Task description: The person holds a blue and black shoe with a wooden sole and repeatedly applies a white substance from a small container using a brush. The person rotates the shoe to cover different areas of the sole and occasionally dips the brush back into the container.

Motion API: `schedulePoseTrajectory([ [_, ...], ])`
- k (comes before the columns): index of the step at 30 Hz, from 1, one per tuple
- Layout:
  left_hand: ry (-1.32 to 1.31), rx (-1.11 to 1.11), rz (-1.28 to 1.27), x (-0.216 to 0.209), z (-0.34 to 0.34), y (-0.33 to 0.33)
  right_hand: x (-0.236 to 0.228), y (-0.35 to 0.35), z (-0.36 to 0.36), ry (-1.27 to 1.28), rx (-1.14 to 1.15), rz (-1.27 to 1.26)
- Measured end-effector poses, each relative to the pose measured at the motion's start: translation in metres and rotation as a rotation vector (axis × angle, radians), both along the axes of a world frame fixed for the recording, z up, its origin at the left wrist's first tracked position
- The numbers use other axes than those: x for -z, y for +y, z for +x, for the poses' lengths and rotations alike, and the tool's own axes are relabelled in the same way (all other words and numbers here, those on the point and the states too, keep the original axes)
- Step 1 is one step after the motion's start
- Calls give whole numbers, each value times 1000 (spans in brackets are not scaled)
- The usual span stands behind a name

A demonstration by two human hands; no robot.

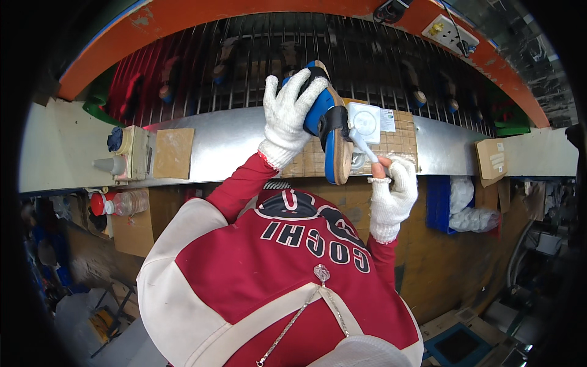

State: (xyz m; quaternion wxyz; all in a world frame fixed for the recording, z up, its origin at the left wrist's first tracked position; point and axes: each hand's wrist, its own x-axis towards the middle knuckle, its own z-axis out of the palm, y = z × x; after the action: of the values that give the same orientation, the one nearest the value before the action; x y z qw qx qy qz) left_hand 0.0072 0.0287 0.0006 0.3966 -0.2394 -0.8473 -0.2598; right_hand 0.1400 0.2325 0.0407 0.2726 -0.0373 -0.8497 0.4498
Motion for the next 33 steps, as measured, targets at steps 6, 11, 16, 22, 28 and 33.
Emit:
schedulePoseTrajectory([
  [6,-126,-1,37,-3,-1,6,4,11,1,-45,-125,-113],
  [11,-311,7,39,-5,3,12,8,15,-2,15,-144,-103],
  [16,-510,93,55,-2,6,11,2,19,-13,82,-176,-40],
  [22,-958,288,222,9,0,14,-3,21,-35,109,-257,-105],
  [28,-1394,632,440,-15,18,5,-7,26,-65,140,-360,-141],
  [33,-1758,845,557,-37,27,-2,-15,35,-89,105,-447,-60],
])
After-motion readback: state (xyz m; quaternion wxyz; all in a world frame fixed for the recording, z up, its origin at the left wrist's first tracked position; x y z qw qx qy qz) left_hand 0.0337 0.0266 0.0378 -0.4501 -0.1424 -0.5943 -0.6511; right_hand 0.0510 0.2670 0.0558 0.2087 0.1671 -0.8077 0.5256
